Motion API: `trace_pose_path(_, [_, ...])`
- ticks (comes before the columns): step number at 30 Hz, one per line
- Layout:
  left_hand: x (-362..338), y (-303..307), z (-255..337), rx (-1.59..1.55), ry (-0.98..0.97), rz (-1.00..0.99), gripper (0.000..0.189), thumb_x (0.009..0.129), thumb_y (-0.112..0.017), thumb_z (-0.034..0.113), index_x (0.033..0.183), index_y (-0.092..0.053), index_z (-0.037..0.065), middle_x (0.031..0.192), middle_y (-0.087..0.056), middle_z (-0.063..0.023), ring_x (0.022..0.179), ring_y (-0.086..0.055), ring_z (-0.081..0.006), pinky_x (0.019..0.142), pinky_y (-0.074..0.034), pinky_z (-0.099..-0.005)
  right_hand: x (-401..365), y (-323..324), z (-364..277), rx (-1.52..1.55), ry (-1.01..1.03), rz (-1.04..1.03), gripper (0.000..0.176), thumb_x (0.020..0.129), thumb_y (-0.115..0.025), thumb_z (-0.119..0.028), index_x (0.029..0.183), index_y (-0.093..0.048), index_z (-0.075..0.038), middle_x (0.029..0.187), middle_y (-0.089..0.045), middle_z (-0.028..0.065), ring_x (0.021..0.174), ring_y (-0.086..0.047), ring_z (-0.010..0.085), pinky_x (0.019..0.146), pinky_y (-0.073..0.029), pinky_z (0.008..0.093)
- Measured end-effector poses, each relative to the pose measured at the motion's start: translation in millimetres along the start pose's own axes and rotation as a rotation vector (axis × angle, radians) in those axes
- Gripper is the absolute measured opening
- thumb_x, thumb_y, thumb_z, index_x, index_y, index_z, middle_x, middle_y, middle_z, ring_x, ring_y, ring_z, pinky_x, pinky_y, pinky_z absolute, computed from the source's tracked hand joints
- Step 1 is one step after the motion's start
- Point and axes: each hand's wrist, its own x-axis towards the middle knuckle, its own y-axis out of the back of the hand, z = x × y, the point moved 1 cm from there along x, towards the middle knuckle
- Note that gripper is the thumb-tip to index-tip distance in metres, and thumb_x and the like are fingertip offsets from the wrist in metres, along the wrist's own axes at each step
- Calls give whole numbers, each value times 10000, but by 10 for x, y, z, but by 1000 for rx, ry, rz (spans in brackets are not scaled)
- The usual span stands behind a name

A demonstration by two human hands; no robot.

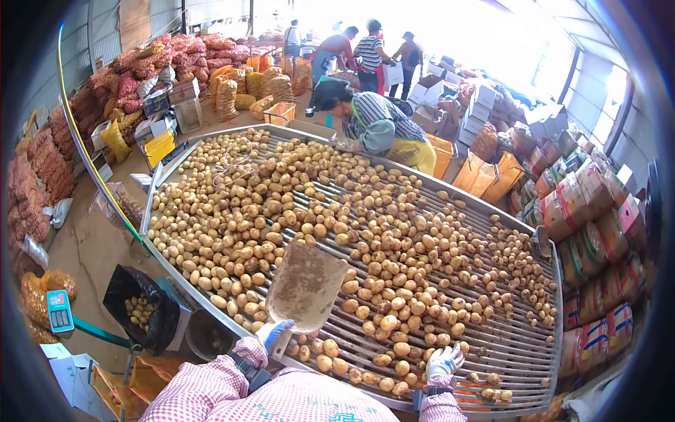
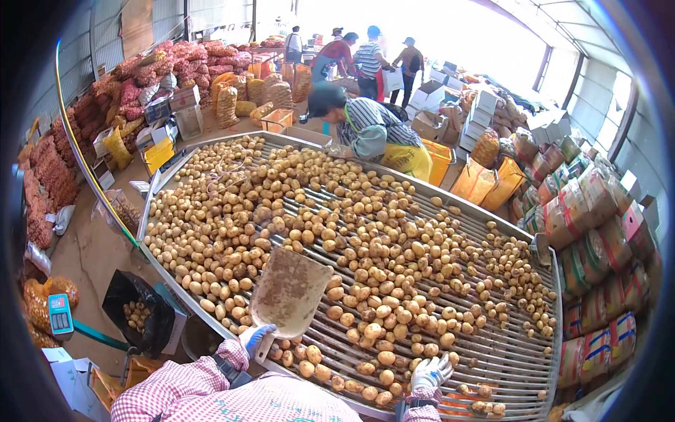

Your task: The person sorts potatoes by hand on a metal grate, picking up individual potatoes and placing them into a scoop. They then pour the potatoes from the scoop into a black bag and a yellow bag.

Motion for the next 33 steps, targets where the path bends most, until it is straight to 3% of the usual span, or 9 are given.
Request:
trace_pose_path(8, [77,40,-87,121,-71,79,476,934,-660,404,1272,-586,77,999,-682,-55,721,-625,-160,597,-543,-318,22,73,-22,-14,-29,-67,316,912,-572,-291,1077,-650,-33,1484,-454,200,1337,-416,408,1159,-246,588])
trace_pose_path(14, [-65,-75,-9,122,-47,80,478,933,-666,394,1276,-580,72,1009,-691,-63,722,-641,-167,602,-556,-323,-8,216,-120,-10,-35,-100,355,913,-578,-334,1089,-653,-35,1486,-447,201,1332,-407,420,1156,-254,575])
trace_pose_path(17, [-38,-76,-28,112,-44,80,449,942,-655,373,1278,-577,84,1035,-707,-82,718,-643,-179,600,-557,-334,-42,229,-164,23,3,-99,387,910,-580,-288,1149,-649,9,1465,-458,185,1342,-394,435,1154,-250,591])
trace_pose_path(19, [-21,-76,-39,54,-53,123,371,935,-670,316,1203,-615,66,904,-720,-89,645,-679,-224,553,-592,-364,-60,162,-190,-24,52,-68,387,904,-584,-281,1158,-656,3,1435,-487,172,1346,-389,435,1142,-257,601])
trace_pose_path(26, [-6,-113,-30,29,-62,115,340,934,-657,304,1173,-628,64,879,-721,-86,625,-672,-221,529,-564,-360,-20,207,-573,6,-37,-265,397,973,-461,-359,1110,-707,-80,1388,-583,125,1427,-307,410,1194,-120,627])
trace_pose_path(29, [68,-10,-88,103,-69,172,346,928,-658,315,1161,-634,61,858,-721,-87,613,-669,-224,540,-564,-371,-66,269,-745,-48,41,-288,419,990,-440,-417,1163,-677,-117,1358,-592,104,1398,-370,367,1138,-170,688])
trace_pose_path(31, [77,-3,-86,154,-40,202,409,936,-649,381,1190,-634,61,895,-720,-100,657,-678,-215,580,-582,-382,-38,280,-851,-61,0,-402,505,986,-437,-473,1312,-607,-127,1405,-561,118,1401,-402,317,1135,-143,712])
trace_pose_path(33, [117,48,-111,145,4,183,417,939,-644,386,1184,-635,48,889,-720,-105,660,-684,-221,589,-596,-397,-39,364,-952,-80,-6,-423,559,984,-432,-495,1351,-586,-102,1422,-552,124,1396,-418,314,1142,-109,721])
